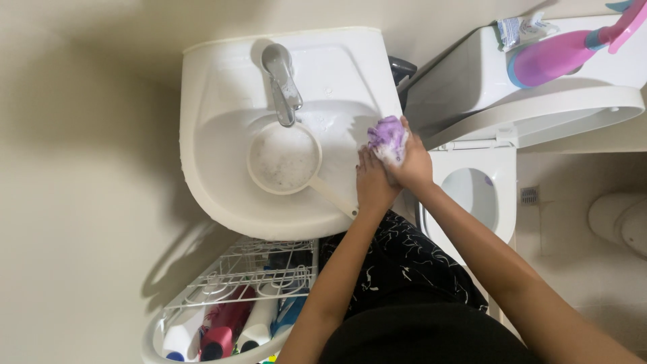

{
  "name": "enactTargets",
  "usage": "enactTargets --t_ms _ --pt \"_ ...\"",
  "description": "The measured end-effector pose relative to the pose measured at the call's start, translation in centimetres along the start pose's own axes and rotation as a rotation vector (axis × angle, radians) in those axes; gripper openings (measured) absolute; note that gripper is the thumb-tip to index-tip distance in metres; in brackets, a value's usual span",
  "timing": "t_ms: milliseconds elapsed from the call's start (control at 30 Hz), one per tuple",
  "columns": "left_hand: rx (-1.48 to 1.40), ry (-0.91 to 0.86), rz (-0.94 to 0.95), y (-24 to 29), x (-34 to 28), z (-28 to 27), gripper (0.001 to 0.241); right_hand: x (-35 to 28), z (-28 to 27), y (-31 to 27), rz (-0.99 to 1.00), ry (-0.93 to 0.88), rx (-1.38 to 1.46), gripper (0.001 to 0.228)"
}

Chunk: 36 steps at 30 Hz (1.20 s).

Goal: The person is scrubbing and cleaning a bathroom sink and a plastic basin using a purple cloth and soapy water.

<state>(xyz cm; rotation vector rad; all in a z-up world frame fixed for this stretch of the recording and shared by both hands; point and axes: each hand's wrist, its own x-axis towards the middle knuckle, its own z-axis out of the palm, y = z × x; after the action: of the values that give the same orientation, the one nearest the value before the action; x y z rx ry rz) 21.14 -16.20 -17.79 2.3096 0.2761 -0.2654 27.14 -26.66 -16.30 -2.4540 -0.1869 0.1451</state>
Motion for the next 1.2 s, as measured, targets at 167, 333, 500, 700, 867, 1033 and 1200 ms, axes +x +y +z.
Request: enactTargets --t_ms 167,333,500,700,867,1033,1200 --pt "0.084 -0.025 -0.010 -1.2 0.5 2.2 0.121 7.9 -0.1 -1.2 0.045 -0.089 -0.128 0.097" --pt "0.091 0.011 0.015 -1.1 0.5 2.4 0.120 16.7 0.4 -1.9 0.109 -0.144 -0.147 0.084" --pt "0.039 0.021 -0.020 -0.1 0.4 1.6 0.111 19.8 4.9 5.1 0.083 0.041 -0.105 0.052" --pt "0.027 0.109 0.052 -1.4 0.6 3.5 0.087 7.9 2.0 5.1 0.058 -0.005 0.046 0.043" --pt "0.094 0.089 0.118 -1.8 0.5 3.4 0.089 2.7 1.3 2.4 -0.143 0.032 -0.161 0.061" --pt "0.040 0.125 0.114 -1.4 0.7 3.2 0.086 7.3 -0.1 -3.2 -0.077 -0.153 -0.293 0.097" --pt "0.131 0.154 0.110 -1.0 0.3 3.1 0.084 15.8 3.1 -3.5 -0.418 0.236 -0.328 0.101"
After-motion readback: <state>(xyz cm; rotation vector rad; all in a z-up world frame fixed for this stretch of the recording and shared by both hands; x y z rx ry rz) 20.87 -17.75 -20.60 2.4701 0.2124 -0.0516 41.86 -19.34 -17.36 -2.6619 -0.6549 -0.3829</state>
